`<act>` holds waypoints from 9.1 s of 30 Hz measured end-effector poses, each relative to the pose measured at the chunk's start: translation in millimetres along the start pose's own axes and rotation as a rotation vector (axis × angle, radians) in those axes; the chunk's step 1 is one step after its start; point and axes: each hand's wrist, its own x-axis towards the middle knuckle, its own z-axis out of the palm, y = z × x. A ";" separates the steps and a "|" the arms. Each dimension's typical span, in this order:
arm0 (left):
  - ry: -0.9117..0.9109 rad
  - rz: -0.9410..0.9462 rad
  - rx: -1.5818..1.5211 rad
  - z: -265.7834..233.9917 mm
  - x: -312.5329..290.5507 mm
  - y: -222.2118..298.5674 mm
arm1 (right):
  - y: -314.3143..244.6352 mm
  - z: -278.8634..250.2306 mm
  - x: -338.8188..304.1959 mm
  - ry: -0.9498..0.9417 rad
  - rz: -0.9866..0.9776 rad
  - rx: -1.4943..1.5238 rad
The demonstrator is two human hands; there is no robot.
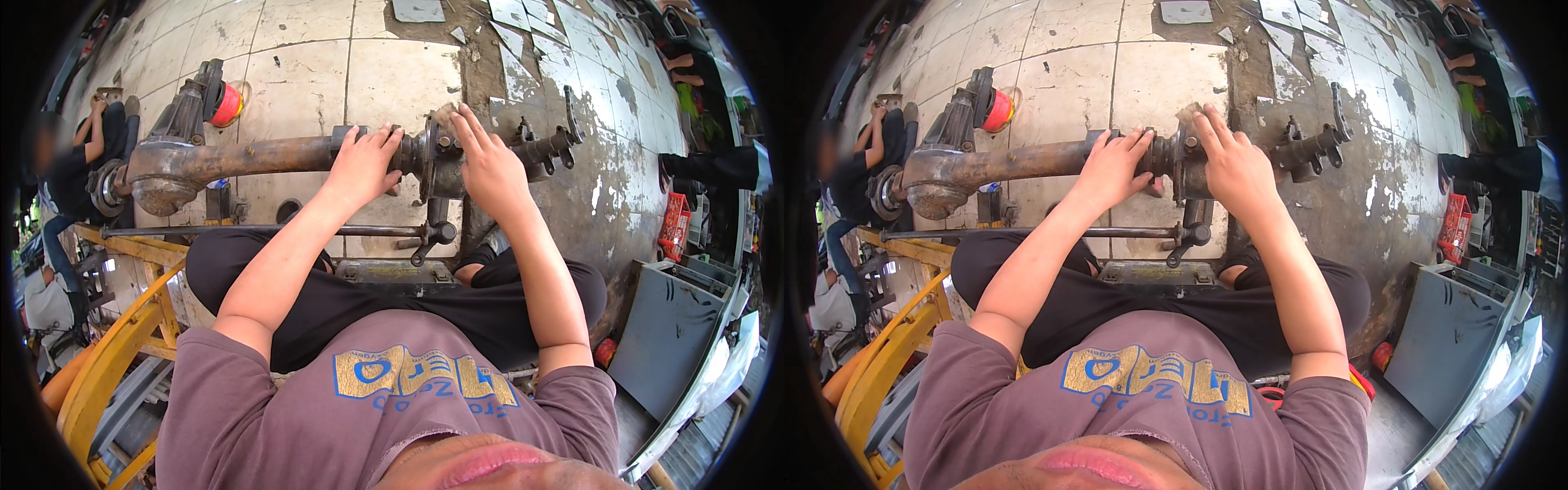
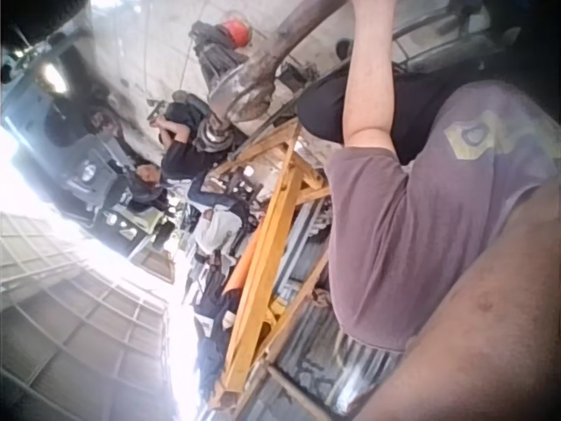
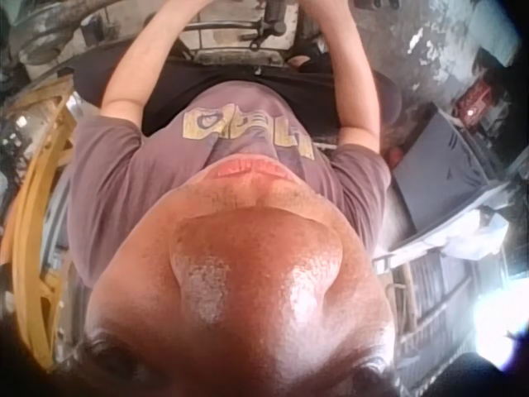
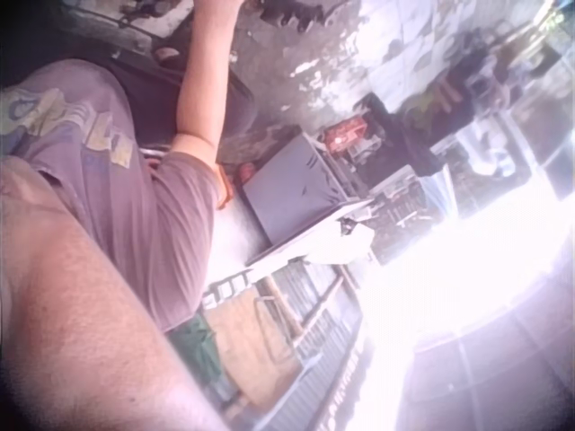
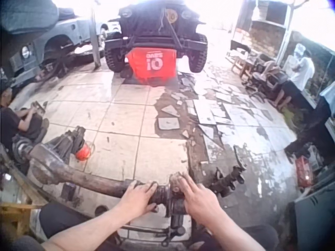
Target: The person scrubs a metal axle with a small abrasive pad, rotating the axle to clean different sections. The axle is held in a vise, and the person works continuously on the same component.
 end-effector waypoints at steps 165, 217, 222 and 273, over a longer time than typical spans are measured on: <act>-0.030 0.027 0.014 -12.7 2.4 0.3 | 22.8 1.9 17.3 -0.172 0.216 0.163; 0.011 0.029 0.028 -4.8 2.0 -1.8 | 12.1 6.7 12.9 -0.164 0.043 -0.145; -0.008 0.034 0.032 -5.5 1.9 -0.7 | 10.3 5.1 7.6 -0.143 0.049 -0.131; -0.027 0.026 0.058 -7.9 3.4 -0.4 | -7.3 -22.1 -9.9 -0.258 -0.019 -0.040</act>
